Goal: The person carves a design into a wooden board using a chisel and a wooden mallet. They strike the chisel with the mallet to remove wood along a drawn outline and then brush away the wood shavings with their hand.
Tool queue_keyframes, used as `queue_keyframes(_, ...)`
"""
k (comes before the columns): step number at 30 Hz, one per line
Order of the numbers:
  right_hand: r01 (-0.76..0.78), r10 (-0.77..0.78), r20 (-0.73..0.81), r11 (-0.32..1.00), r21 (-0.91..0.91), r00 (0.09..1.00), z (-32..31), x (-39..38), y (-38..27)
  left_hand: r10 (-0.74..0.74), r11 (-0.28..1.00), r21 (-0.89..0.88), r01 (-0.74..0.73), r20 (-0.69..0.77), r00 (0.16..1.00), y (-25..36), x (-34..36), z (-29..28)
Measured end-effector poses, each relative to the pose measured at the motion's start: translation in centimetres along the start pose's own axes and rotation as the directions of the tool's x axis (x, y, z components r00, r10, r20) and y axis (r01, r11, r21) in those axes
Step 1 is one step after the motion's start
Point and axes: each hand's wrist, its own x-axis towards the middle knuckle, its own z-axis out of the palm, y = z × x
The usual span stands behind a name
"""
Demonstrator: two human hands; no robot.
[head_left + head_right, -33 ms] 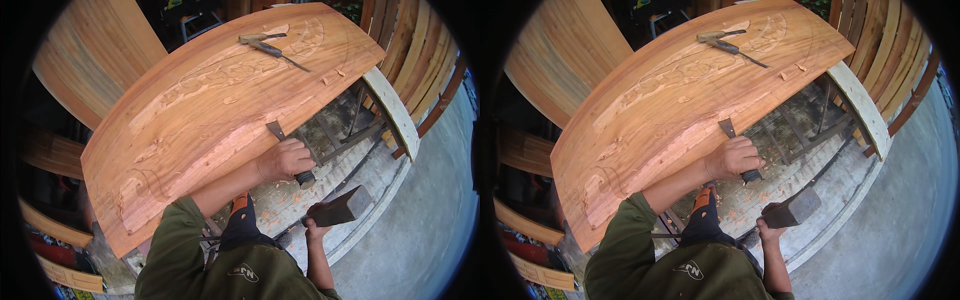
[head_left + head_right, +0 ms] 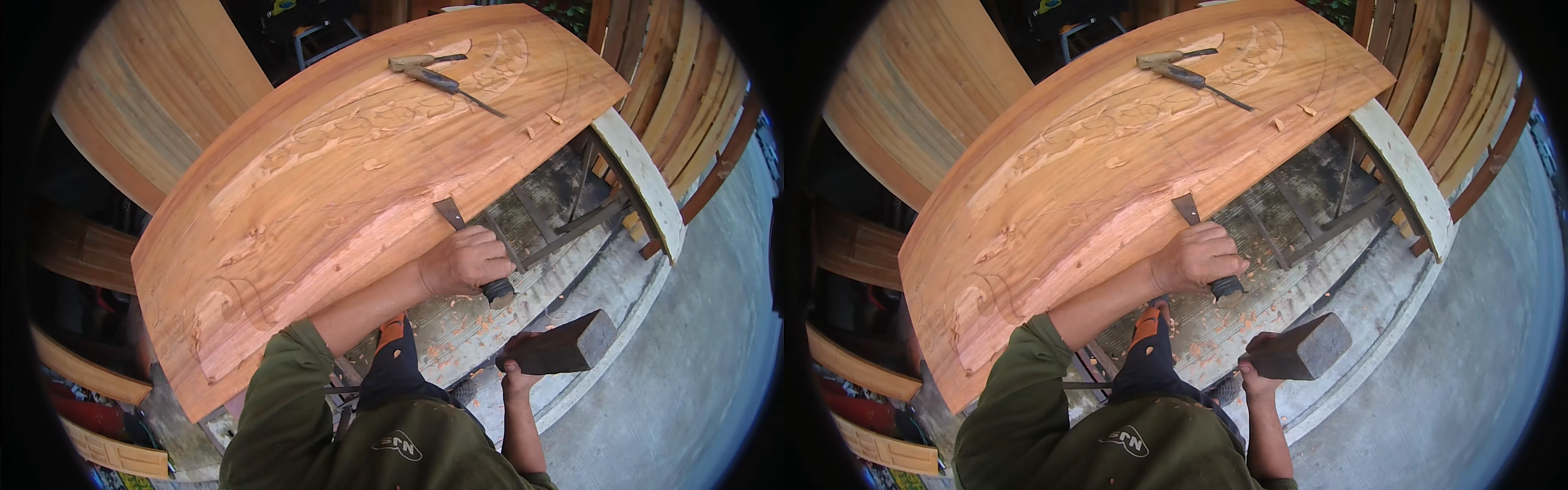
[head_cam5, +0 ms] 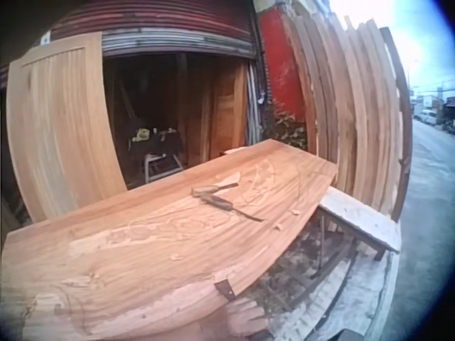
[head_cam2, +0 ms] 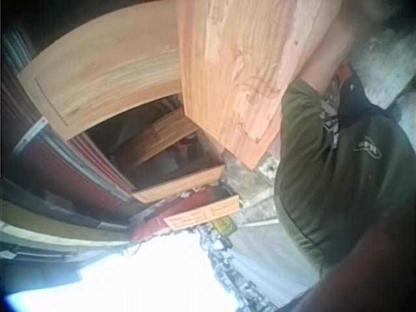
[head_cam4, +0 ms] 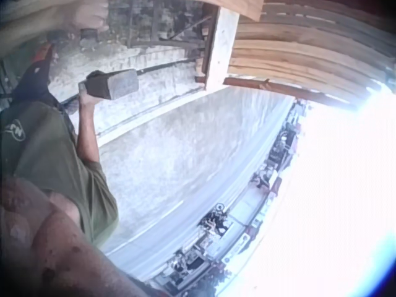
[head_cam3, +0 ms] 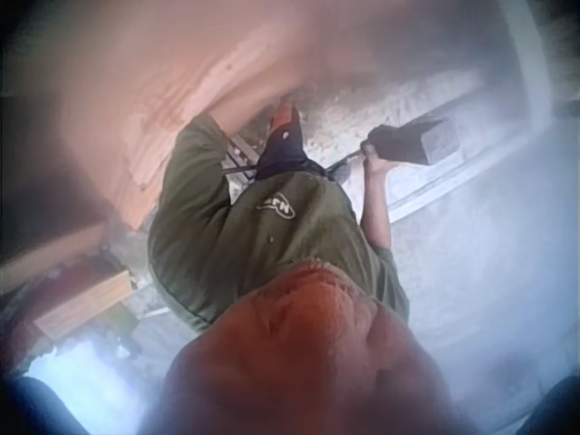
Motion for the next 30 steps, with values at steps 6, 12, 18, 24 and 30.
queue_keyframes(6, 0.192, -0.195, 0.133, 0.981, 0.035, 0.972, 0.6, 1.8, 0.2, -0.089, 0.996, 0.028, 0.088, 0.013, 0.996, -0.2, -0.5, 0.6)
queue_keyframes(12, 0.178, -0.147, 0.115, 0.920, -0.348, 0.982, 3.4, 4.8, -0.8, -0.094, 0.992, 0.079, 0.100, -0.077, 0.993, -0.6, -0.2, 0.2)
queue_keyframes(18, 0.134, -0.110, 0.080, 0.888, -0.439, 0.991, 4.3, 4.6, 1.8, -0.065, 0.996, 0.068, 0.063, 0.025, 0.998, -0.9, -0.5, 0.8)
queue_keyframes(24, 0.128, -0.131, 0.075, 0.991, 0.050, 0.988, 2.7, 2.6, 2.4, -0.031, 0.996, 0.078, 0.034, -0.043, 0.999, -1.5, -0.6, 0.7)
queue_keyframes(30, 0.124, -0.113, 0.051, 0.914, -0.387, 0.992, 4.4, 5.2, 1.9, -0.083, 0.995, 0.048, 0.085, -0.040, 0.996, -1.9, -0.4, 0.0)
